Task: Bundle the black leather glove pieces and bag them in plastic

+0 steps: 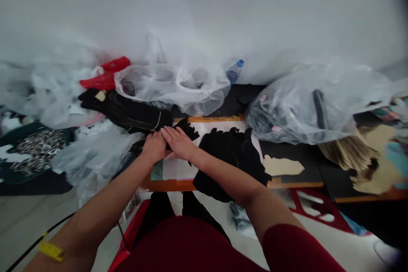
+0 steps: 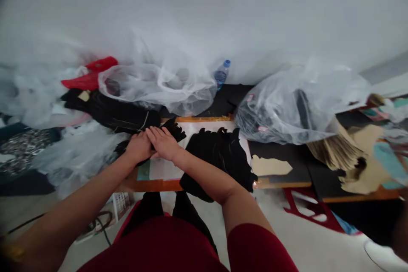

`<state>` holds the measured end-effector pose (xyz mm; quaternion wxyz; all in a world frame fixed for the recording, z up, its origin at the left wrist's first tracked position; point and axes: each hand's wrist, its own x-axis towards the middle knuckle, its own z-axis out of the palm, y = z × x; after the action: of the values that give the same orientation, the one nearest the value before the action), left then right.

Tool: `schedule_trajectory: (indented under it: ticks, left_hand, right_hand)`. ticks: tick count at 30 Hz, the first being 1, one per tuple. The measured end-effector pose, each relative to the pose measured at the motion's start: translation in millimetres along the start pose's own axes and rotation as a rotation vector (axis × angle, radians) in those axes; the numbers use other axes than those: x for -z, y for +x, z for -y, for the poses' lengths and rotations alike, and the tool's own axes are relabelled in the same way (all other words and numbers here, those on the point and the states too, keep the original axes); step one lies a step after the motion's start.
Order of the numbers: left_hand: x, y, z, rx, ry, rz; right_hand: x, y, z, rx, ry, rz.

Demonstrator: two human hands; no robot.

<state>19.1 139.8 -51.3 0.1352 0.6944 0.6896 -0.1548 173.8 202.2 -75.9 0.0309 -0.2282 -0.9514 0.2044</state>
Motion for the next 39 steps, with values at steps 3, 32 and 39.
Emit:
schedule_trajectory:
  ticks: [3, 32, 39]
  left_hand:
    - [6.3, -6, 9, -0.014, -0.028, 0.014]
    - [-61.9, -86, 74, 0.2, -0.404, -0.219]
    - [-86.7, -95, 78, 0.157, -0.849, -0.475]
  right_hand:
    - [-8, 11, 5, -0.025, -0.073, 0.066]
    - [-8, 31, 17, 0.04, -0.216, 0.208]
    - [-26, 46, 38, 0.043, -0.186, 0.177]
